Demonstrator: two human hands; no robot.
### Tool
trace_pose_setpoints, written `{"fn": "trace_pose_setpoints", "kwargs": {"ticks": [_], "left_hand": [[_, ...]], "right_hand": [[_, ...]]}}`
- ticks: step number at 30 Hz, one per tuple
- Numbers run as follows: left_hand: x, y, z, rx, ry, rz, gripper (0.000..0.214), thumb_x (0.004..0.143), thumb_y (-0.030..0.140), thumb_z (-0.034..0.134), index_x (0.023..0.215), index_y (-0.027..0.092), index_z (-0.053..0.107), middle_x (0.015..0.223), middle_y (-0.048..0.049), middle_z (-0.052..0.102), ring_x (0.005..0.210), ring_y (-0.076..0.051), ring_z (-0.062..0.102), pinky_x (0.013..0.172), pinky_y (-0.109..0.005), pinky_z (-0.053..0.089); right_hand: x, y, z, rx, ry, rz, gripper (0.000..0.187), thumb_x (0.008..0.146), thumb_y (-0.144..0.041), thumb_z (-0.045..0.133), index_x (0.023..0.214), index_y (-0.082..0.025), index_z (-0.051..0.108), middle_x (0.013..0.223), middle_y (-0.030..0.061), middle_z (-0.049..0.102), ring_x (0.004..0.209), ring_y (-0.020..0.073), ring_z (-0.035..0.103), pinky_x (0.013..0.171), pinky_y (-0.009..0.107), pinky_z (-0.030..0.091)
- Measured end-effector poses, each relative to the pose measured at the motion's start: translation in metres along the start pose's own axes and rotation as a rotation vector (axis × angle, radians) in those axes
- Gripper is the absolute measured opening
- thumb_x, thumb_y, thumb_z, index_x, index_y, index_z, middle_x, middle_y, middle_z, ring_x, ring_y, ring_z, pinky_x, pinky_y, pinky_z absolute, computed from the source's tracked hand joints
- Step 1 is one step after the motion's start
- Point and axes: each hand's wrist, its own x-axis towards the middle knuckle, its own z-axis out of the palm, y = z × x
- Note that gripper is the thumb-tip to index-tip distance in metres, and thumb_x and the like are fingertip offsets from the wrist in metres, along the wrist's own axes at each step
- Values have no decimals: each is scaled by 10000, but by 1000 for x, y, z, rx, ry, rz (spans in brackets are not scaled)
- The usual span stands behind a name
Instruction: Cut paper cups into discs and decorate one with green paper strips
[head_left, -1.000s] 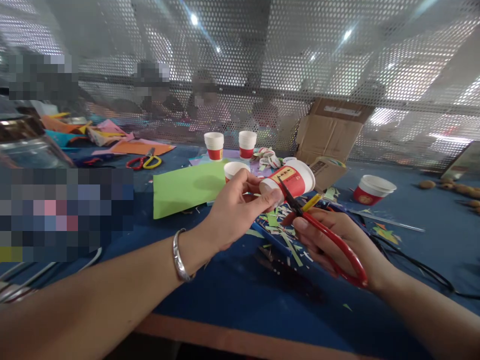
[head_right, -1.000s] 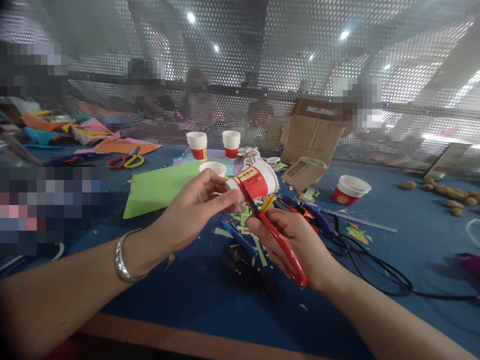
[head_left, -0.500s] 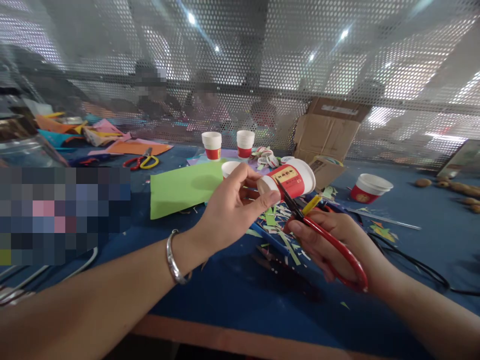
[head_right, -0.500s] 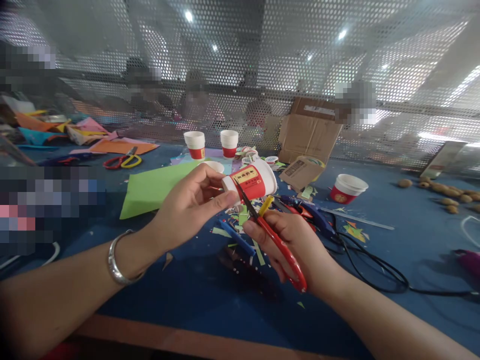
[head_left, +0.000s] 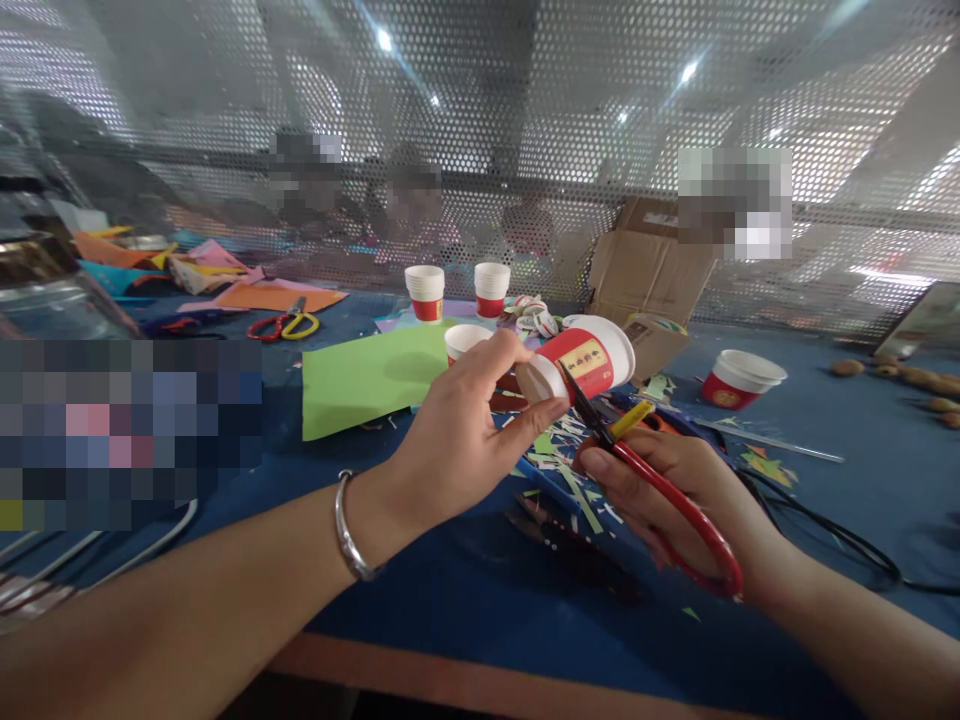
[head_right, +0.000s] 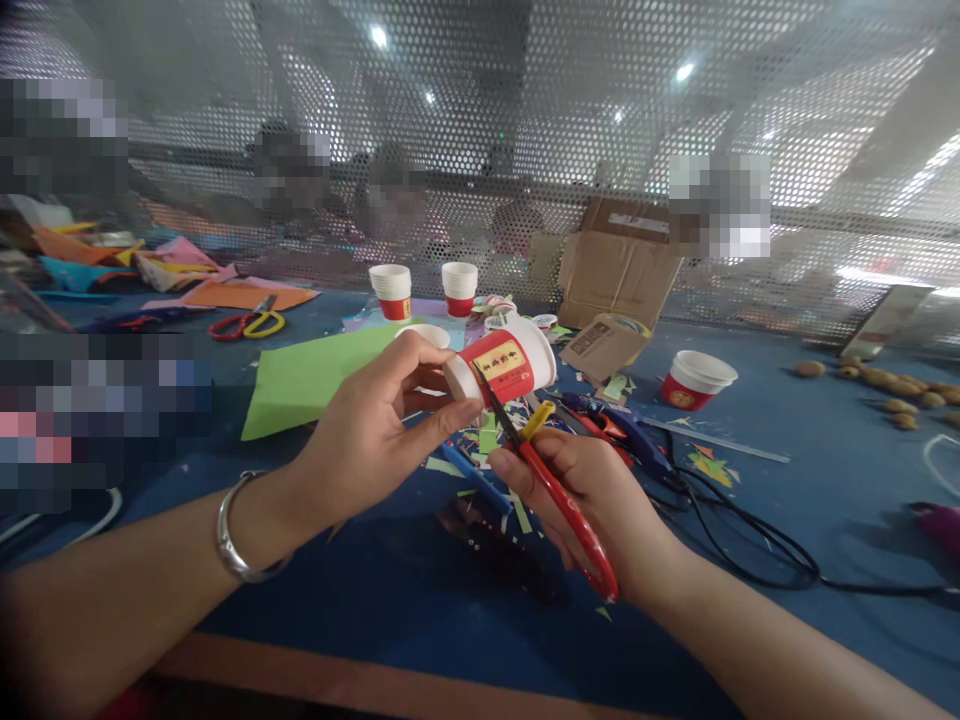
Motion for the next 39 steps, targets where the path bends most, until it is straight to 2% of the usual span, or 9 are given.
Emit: {"fn": "trace_pose_setpoints", "kwargs": {"ticks": [3,6,9,12,18,24,29,36,39], "left_hand": [[2,0,3,-181,52,-116,353,843,382,777,1044,227,532,1002,-45,673,848,-177,686,776,-326,603],[6,0,5,-410,112,-345,367,830,413,784,1027,206,553,990,-44,686,789,-157,693,734,-323,609],[10,1,4,-631,71,-513,284,845,366,770,938,179,578,924,-54,711,830,-166,708,774,-324,615],[12,0,2,-755,23,-575,241,835,301,782,910,176,591,896,-49,724,829,-160,709,797,-321,615],[8,-2,5,-694,34,-478,252,828,289,801,902,182,585,881,-13,707,816,-133,683,811,-315,599],[1,-3,11,-649,12,-455,278,846,331,786,910,175,566,869,-5,682,818,-121,662,822,-307,578],[0,-2,11,-644,34,-426,311,840,339,791,948,185,542,911,4,670,816,-119,665,841,-327,582],[6,-5,3,-326,69,-165,351,835,349,796,1025,205,539,980,-14,678,865,-140,683,776,-267,568],[6,-7,3,-263,59,-130,319,859,353,773,1004,212,526,945,-1,670,839,-129,681,738,-243,562]], "right_hand": [[-2,-5,0,-34,37,-29,449,831,-547,739,600,-248,496,368,-70,449,301,99,389,337,232,297],[-1,0,1,-102,55,-92,424,862,-501,730,603,-241,518,360,-73,439,311,96,400,367,233,331],[5,11,1,-98,25,-116,396,844,-529,738,648,-235,558,362,-82,430,286,96,389,343,236,328],[8,18,1,-60,0,-64,395,838,-566,729,696,-231,574,382,-81,447,282,99,394,307,227,301],[7,13,-2,-66,-6,-84,454,840,-560,729,623,-234,499,389,-70,456,293,91,402,324,221,303],[4,15,3,-76,-7,-12,483,841,-613,688,633,-238,465,383,-72,453,300,92,399,322,211,299],[1,10,2,-159,36,5,469,858,-559,695,611,-242,452,362,-72,455,307,102,419,348,220,330],[1,4,3,-180,51,-1,438,879,-548,680,626,-239,498,381,-69,480,339,109,451,376,225,357],[0,3,3,-183,37,-6,455,888,-563,663,618,-237,497,383,-68,477,345,111,453,400,235,382]]}}
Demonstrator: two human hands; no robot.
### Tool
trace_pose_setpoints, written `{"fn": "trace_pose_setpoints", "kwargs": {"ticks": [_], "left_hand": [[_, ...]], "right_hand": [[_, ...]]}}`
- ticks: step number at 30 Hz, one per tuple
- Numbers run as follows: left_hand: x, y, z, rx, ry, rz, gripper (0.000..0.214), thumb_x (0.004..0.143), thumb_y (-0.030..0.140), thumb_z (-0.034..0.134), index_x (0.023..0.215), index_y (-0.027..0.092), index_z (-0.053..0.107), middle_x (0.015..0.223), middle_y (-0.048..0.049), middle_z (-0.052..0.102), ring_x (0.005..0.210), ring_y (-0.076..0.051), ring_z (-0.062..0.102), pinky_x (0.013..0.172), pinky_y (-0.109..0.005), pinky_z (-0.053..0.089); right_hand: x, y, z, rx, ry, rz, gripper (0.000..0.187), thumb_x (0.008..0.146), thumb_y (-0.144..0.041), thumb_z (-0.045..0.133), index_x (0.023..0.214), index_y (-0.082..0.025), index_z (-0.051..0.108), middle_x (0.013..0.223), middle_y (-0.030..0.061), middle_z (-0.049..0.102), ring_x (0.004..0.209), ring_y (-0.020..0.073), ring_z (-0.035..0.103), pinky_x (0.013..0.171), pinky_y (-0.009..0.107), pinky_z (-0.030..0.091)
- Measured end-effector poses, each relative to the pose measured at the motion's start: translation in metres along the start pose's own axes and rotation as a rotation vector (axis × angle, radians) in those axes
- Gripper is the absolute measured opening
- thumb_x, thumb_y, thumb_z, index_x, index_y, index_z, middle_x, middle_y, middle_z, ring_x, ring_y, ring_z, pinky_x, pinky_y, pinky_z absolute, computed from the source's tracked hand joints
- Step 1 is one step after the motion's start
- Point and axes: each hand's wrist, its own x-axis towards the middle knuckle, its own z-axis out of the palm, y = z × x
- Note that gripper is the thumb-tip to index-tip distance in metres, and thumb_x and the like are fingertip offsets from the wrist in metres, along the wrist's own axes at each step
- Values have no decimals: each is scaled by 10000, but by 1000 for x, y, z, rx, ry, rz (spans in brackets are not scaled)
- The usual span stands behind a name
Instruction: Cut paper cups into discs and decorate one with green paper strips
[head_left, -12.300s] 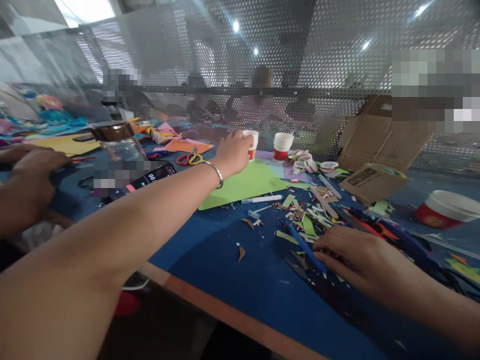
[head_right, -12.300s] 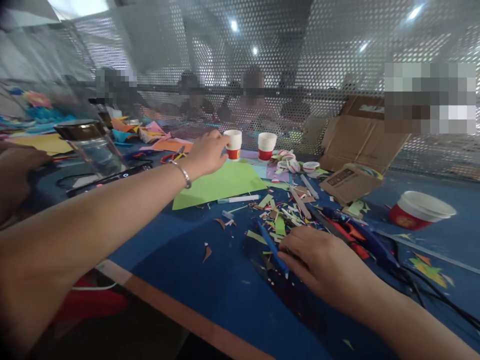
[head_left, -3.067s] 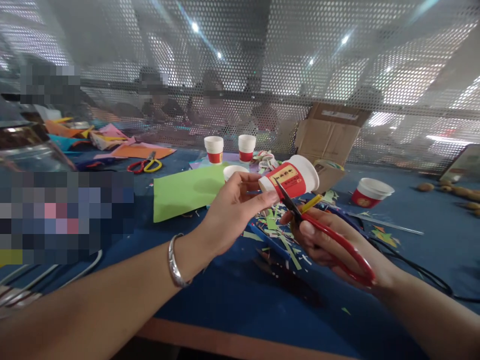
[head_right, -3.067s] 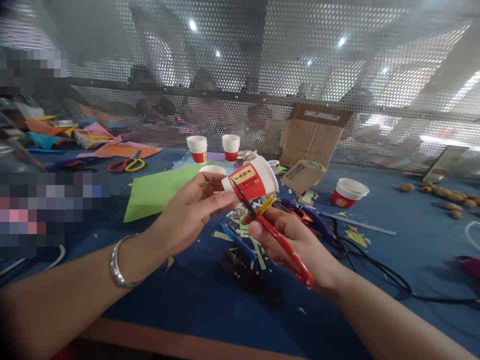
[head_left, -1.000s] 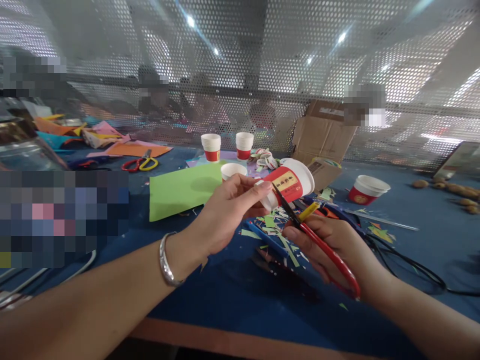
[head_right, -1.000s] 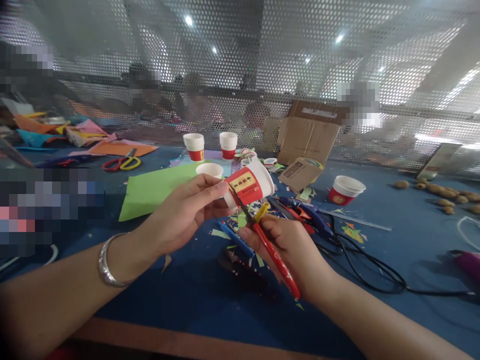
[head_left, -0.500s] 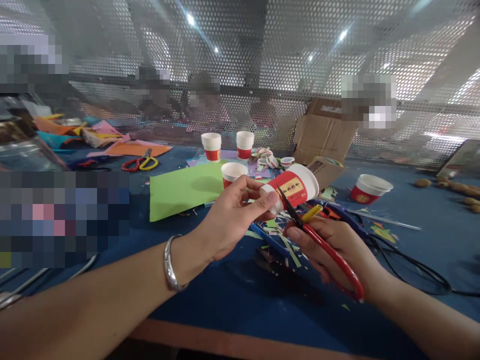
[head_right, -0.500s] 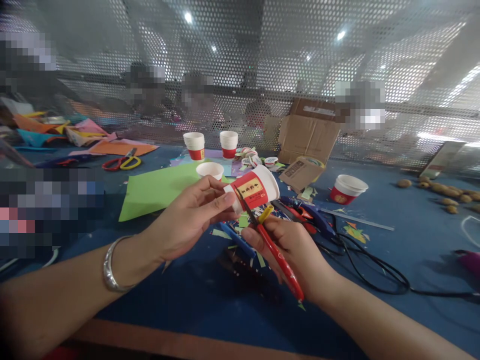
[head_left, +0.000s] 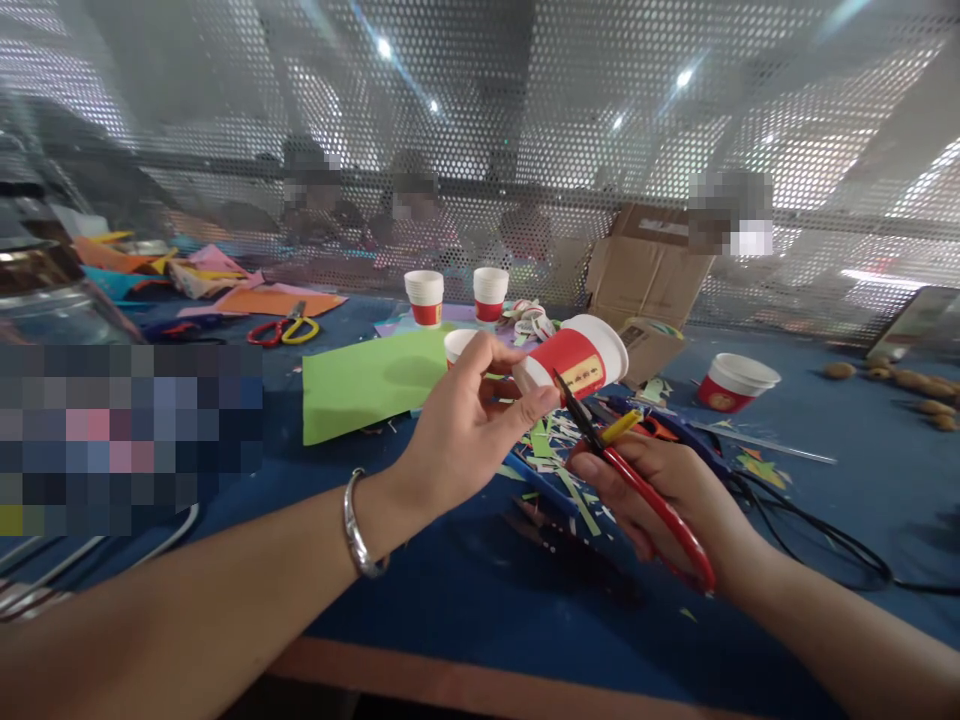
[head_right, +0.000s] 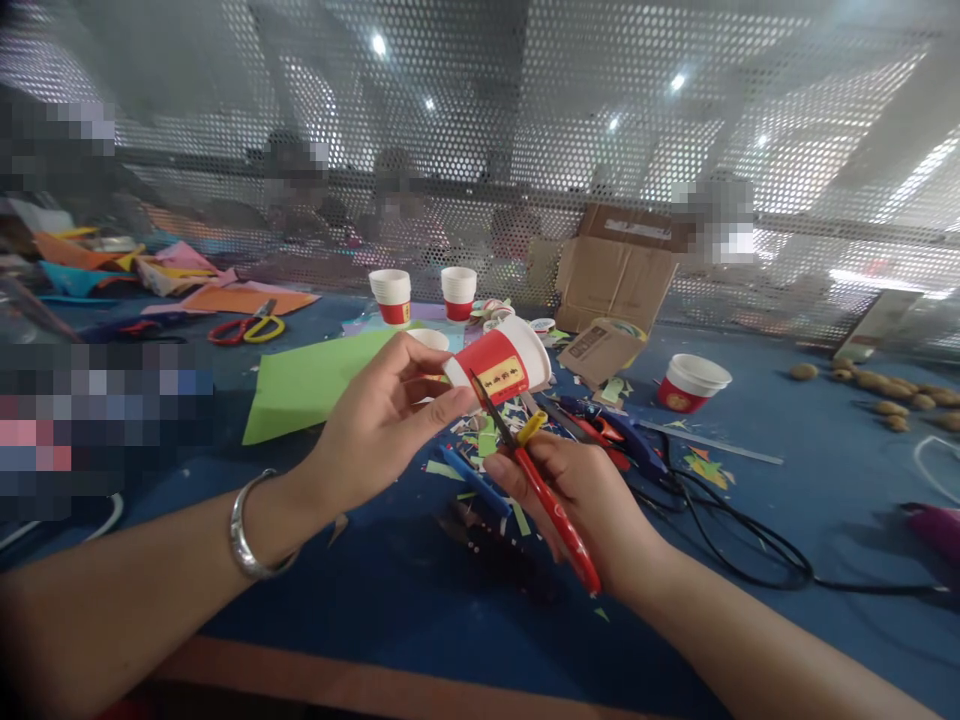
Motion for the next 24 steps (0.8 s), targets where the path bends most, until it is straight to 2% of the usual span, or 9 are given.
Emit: {"fn": "trace_pose_setpoints", "kwargs": {"ticks": [6,10,15,20,24], "left_hand": [[-3,1,-2,119,-41,74,276,885,348,742,972,217,514,935,-2,647,830,-135,674,754,-262,576],[-4,3,-4,171,-25,170,254,903,343,718,996,215,520,1019,-26,629,866,-145,679,806,-290,602],[-7,-2,-2,245,-85,139,259,915,372,698,1032,211,533,1026,-58,645,922,-176,681,813,-302,616],[-8,-7,1,248,-70,176,249,920,376,693,1023,218,531,1012,-59,660,912,-176,677,796,-306,625],[-7,-5,-2,345,-69,224,236,920,364,691,1040,207,563,1031,-71,645,954,-197,657,847,-353,621]], "right_hand": [[-4,-4,-1,-50,21,-15,470,902,-549,654,578,-242,504,363,-63,484,348,125,482,439,250,439],[-3,1,0,-12,13,1,485,874,-600,651,575,-253,490,348,-62,459,345,135,485,398,248,404],[2,11,5,61,-33,-3,506,860,-637,633,588,-256,442,341,-58,473,310,123,454,382,246,371],[3,11,6,86,-15,20,505,829,-672,647,621,-261,440,336,-76,448,274,112,398,325,236,295],[1,10,4,48,-44,6,496,876,-639,619,619,-253,445,349,-64,487,301,110,435,386,238,356]]}}
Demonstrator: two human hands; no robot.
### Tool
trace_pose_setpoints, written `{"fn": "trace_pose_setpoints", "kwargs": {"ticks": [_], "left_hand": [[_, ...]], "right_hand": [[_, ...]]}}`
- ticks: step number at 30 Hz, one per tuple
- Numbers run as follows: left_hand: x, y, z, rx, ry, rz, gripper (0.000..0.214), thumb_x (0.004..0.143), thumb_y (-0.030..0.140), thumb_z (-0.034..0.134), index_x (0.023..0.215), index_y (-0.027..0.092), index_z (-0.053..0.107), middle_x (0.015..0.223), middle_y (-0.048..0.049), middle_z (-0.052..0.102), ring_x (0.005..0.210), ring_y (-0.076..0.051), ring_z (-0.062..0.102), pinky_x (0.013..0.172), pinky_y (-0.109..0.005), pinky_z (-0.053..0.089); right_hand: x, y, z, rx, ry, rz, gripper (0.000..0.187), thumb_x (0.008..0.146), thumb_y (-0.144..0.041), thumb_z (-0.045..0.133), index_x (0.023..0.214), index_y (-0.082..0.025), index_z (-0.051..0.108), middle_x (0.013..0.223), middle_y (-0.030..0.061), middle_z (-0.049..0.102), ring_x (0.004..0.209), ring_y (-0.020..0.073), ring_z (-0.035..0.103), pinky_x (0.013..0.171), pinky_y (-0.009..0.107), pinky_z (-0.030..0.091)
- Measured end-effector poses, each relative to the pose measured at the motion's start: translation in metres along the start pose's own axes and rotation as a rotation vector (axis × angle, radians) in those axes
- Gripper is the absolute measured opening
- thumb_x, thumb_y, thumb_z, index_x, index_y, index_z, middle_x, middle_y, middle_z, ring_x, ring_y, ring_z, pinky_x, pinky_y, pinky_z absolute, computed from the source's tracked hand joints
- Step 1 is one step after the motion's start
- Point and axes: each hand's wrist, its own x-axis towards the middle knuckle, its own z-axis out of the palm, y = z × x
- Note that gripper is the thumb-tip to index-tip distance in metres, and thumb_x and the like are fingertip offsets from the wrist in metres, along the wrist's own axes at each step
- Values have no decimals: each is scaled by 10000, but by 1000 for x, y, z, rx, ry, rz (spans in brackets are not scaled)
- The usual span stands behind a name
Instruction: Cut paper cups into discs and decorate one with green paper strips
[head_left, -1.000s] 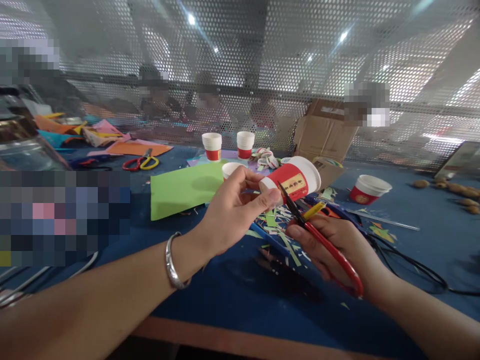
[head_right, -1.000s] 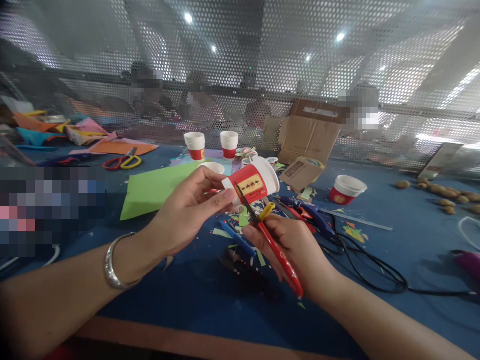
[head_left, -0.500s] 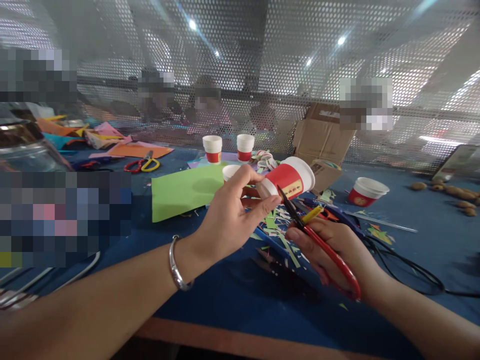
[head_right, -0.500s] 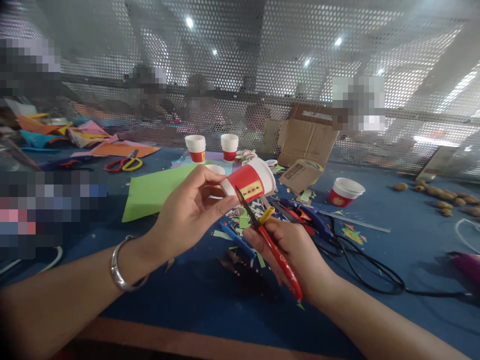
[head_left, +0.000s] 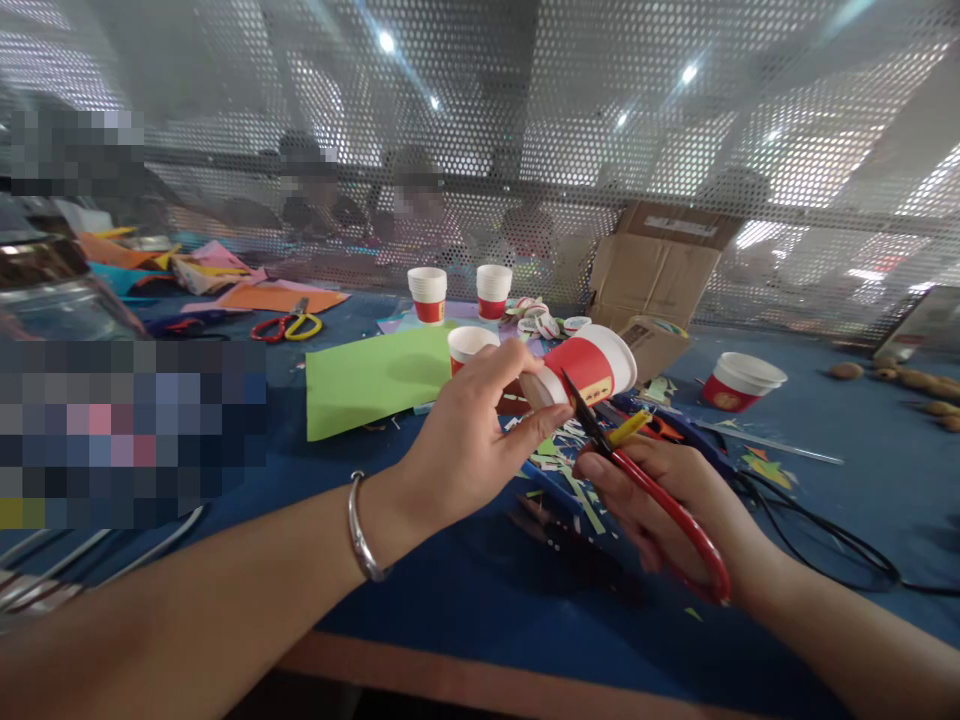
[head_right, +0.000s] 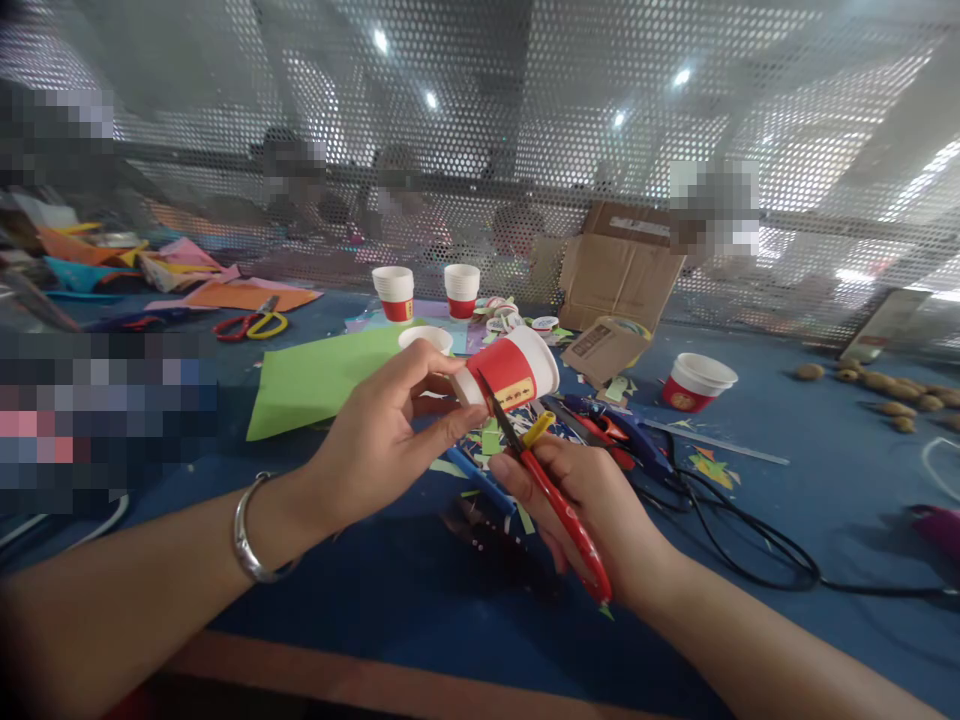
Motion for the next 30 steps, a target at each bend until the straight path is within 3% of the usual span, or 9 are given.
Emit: {"fn": "trace_pose_setpoints", "kwargs": {"ticks": [5,8,12,14,16,20,25,30], "left_hand": [[-1,5,-3,90,-26,48,194,935,346,668,1045,199,606,1061,-81,636,1012,-217,633,904,-392,605],[0,10,-1,-43,-20,-14,247,923,351,685,1097,202,592,1103,-86,641,1018,-211,651,910,-365,599],[6,14,3,-418,89,-326,484,840,422,776,1194,215,518,1147,-90,663,905,-189,704,799,-333,623],[9,14,3,-615,77,-519,433,851,455,755,1126,196,544,1040,-80,700,817,-179,724,750,-326,626],[11,14,3,-775,20,-628,326,877,439,727,1008,175,588,931,-65,714,780,-175,738,736,-305,622],[14,13,1,-885,-16,-640,228,889,361,724,904,162,614,892,-48,726,804,-148,733,788,-282,615],[13,9,0,-766,54,-553,234,857,313,765,915,164,595,829,-6,700,774,-118,689,805,-298,600],[12,5,0,-679,19,-545,276,818,318,797,875,162,577,832,-4,689,779,-122,680,782,-295,587]], "right_hand": [[-3,-3,0,-40,-2,16,543,889,-684,562,581,-257,427,342,-53,476,314,121,455,402,254,372],[-5,-9,-1,-38,7,34,549,878,-698,569,582,-257,428,340,-54,467,321,120,453,395,252,369],[-9,-17,-2,-35,97,30,541,861,-724,576,618,-256,457,354,-59,465,311,118,446,347,248,331],[-9,-19,-2,-50,124,6,549,859,-724,579,597,-258,455,343,-59,445,305,120,450,331,249,331],[-8,-18,-2,-67,132,-14,570,865,-718,574,555,-259,436,330,-53,428,311,125,474,329,246,351],[-2,-11,-4,-61,106,-13,565,834,-723,604,555,-259,441,339,-51,458,281,120,448,310,242,349],[3,-4,-5,-63,85,-38,538,815,-696,648,566,-259,458,326,-56,444,287,125,436,316,244,333],[3,-1,-4,-90,32,7,537,881,-652,606,561,-250,449,357,-51,491,319,121,473,393,250,395]]}}
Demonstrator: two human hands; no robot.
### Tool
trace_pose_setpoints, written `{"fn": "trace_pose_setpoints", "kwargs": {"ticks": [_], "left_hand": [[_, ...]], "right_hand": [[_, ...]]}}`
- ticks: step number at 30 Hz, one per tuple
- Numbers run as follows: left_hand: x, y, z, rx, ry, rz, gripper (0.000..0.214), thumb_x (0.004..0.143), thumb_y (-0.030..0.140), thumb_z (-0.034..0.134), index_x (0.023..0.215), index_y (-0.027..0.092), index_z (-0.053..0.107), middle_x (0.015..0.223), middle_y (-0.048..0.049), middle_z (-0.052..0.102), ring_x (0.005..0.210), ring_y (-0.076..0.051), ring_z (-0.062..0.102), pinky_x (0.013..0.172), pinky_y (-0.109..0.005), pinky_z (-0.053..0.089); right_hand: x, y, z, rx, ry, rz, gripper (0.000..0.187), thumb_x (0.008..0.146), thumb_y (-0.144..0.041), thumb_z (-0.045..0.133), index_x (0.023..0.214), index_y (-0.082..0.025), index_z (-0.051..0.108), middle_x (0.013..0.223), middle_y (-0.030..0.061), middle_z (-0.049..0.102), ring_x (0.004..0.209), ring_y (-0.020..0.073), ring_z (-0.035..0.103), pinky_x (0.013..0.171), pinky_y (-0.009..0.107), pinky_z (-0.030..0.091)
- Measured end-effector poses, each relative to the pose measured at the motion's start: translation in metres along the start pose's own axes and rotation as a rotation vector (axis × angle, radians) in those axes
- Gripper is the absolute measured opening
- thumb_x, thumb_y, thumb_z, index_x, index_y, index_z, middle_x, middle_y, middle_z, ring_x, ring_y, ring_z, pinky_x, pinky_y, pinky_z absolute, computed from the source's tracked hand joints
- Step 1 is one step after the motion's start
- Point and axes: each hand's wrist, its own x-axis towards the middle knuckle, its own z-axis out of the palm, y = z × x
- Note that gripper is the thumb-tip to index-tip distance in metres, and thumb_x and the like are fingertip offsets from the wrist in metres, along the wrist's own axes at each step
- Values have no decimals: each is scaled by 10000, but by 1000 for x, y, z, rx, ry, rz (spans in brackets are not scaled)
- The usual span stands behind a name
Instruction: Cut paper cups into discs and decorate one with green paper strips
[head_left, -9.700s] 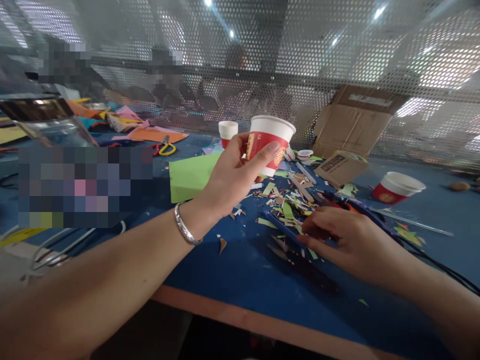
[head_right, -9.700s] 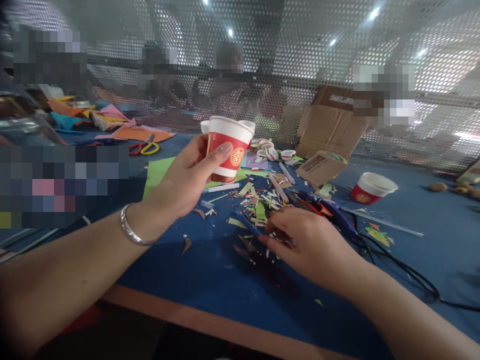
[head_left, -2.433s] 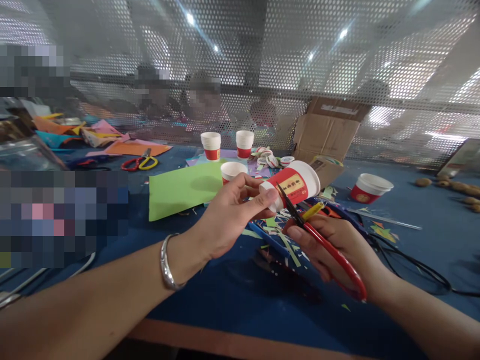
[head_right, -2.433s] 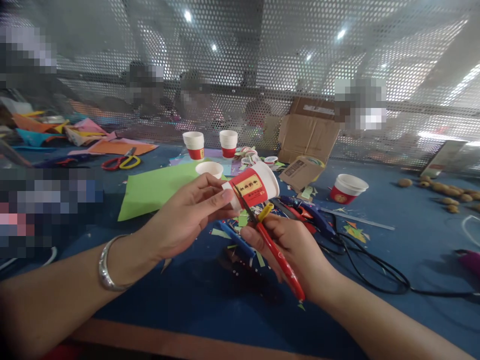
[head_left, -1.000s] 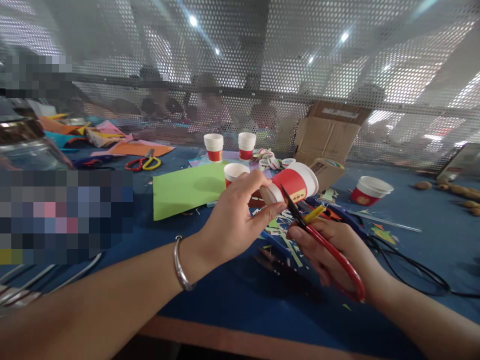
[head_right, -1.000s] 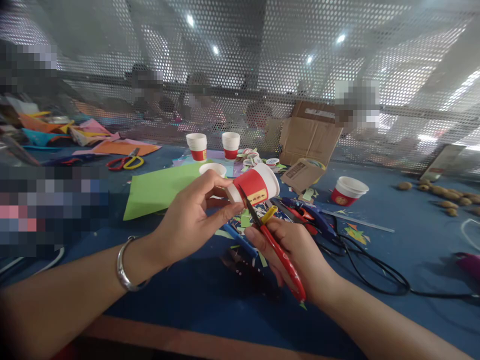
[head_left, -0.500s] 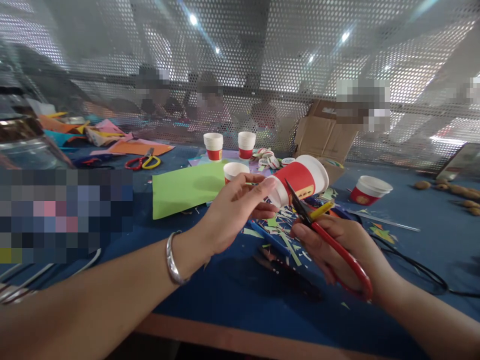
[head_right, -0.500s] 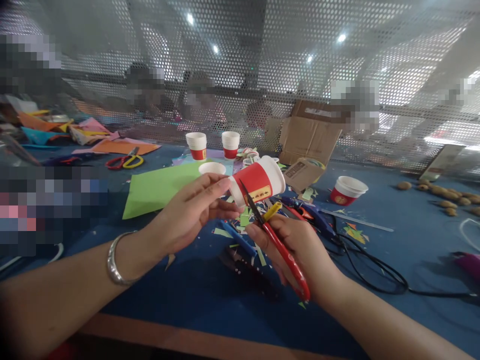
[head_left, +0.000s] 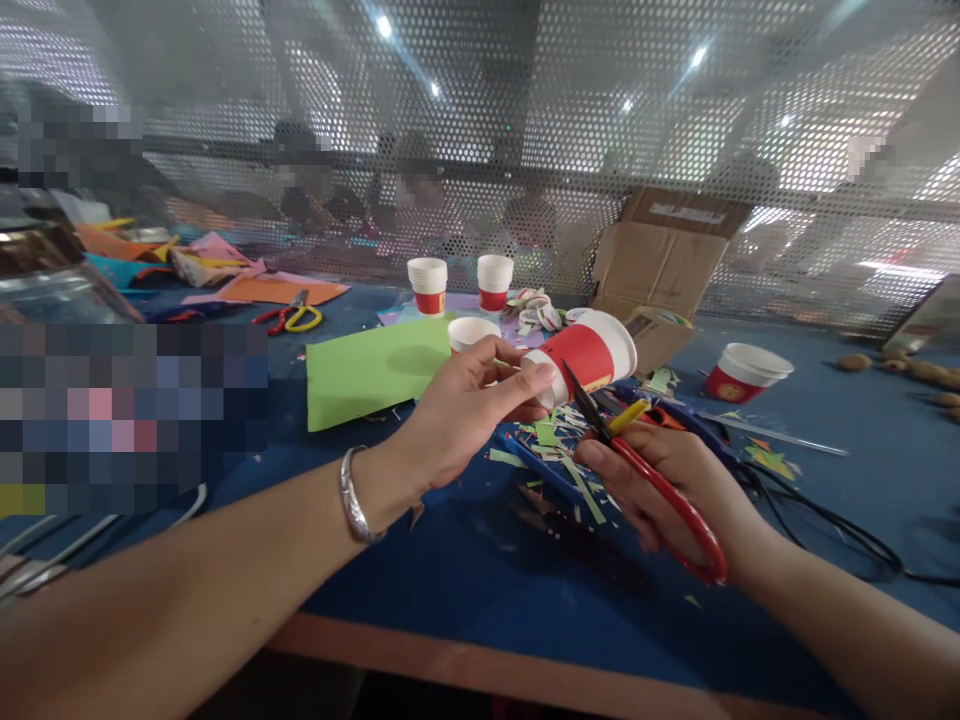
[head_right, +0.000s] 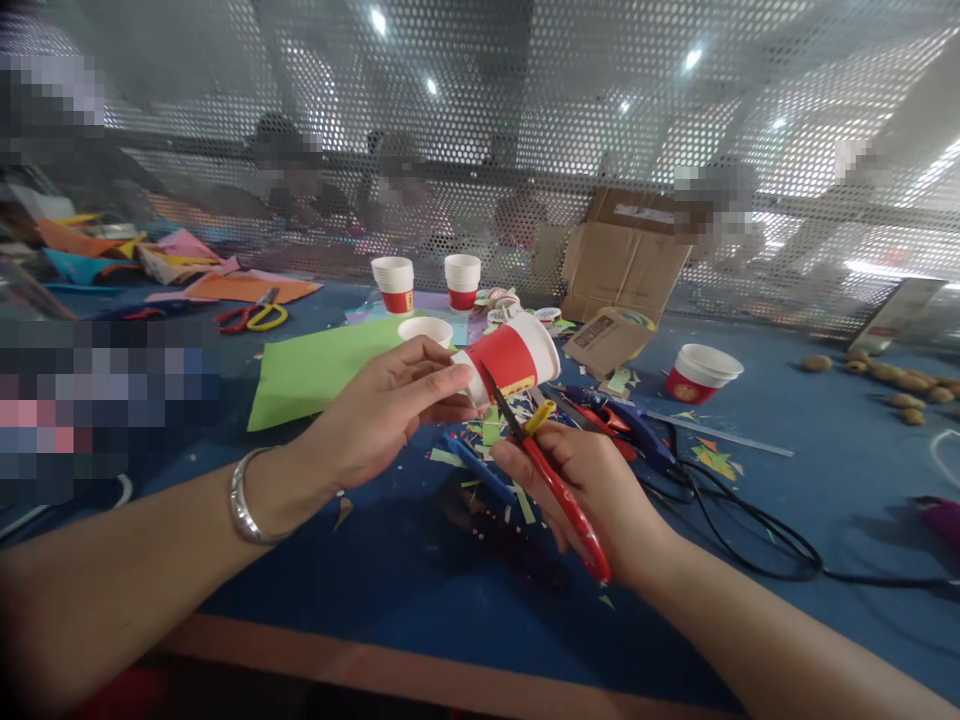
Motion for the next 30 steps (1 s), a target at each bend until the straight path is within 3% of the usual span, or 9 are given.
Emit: {"fn": "trace_pose_setpoints", "kwargs": {"ticks": [6,13,23,30], "left_hand": [[-3,0,3,-27,-34,-23,261,838,307,771,892,165,559,845,-8,694,797,-116,674,760,-264,581],[-1,-3,0,25,-10,22,309,805,346,801,911,179,564,861,-8,694,783,-124,679,789,-312,590],[-3,1,-3,109,-89,44,313,792,365,817,913,164,610,907,-22,690,796,-113,668,765,-268,592],[-1,1,-7,184,-87,77,314,785,367,815,923,181,603,861,-15,688,739,-116,655,720,-267,554]], "right_hand": [[-3,0,2,29,-2,20,523,875,-658,609,588,-254,441,347,-55,491,310,124,455,390,256,372],[-2,-2,3,3,45,16,552,829,-706,624,563,-258,441,342,-47,482,301,136,466,366,264,364],[-11,-11,5,7,81,69,549,885,-687,559,558,-265,429,348,-47,470,312,137,480,344,258,359],[-4,-4,4,1,31,-5,593,843,-735,578,513,-269,416,306,-33,462,296,140,469,343,264,374]]}}
